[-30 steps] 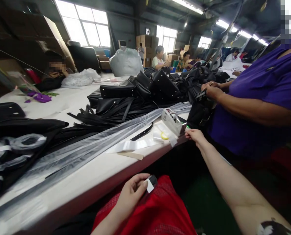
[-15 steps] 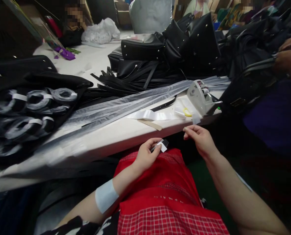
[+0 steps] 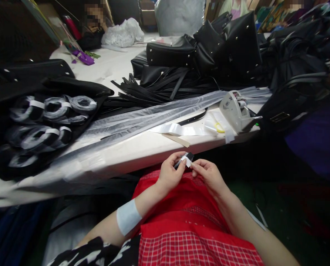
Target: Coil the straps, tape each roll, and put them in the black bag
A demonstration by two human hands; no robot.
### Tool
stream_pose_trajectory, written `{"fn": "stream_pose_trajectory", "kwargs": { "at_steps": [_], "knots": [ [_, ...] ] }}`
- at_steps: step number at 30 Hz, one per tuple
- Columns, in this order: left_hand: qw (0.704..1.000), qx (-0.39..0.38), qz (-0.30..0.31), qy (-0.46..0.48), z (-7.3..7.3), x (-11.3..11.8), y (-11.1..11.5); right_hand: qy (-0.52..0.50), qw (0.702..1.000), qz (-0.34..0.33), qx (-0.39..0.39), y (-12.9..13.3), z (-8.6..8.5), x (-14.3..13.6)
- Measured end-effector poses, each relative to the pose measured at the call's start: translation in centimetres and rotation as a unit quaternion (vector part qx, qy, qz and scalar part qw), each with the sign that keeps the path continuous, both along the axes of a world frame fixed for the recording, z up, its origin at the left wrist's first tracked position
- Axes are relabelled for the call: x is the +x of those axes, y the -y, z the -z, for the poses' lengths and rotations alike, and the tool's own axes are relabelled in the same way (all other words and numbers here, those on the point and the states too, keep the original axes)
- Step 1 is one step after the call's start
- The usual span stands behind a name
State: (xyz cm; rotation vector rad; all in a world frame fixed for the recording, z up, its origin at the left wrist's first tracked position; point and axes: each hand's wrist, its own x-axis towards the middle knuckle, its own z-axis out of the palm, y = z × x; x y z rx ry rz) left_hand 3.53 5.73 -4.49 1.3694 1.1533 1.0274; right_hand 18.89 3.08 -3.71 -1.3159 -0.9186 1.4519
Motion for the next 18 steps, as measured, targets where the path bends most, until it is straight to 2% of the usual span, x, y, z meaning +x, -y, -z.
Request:
{"fn": "stream_pose_trajectory", "kwargs": {
  "at_steps": [4, 8, 11, 14, 16, 18],
  "knots": [
    [1.0, -0.003, 0.002, 0.014, -0.2, -0.1, 0.4, 0.052, 0.998, -0.006, -0.018, -0.1, -0.1, -0.5],
    [0.994, -0.046, 0.006, 0.098, 0.0, -0.2, 0.4, 0.081, 0.996, -0.008, -0.023, -0.4, -0.1, -1.0],
    [0.99, -0.073, -0.033, 0.118, 0.1, -0.2, 0.1, 0.087, 0.995, -0.052, -0.021, -0.4, -0.7, -1.4],
    [0.991, -0.052, -0.094, 0.085, -0.4, -0.5, 0.1, 0.082, 0.99, -0.117, -0.018, 0.4, -1.1, -1.6],
    [0.992, -0.021, -0.12, 0.036, -0.7, -0.8, 0.3, 0.09, 0.986, -0.135, -0.031, 0.8, -0.1, -1.1],
    [0.992, 0.021, -0.117, -0.039, -0.5, -0.7, 0.5, 0.117, 0.983, -0.139, -0.031, 0.4, 2.3, -0.3]
  ]
}}
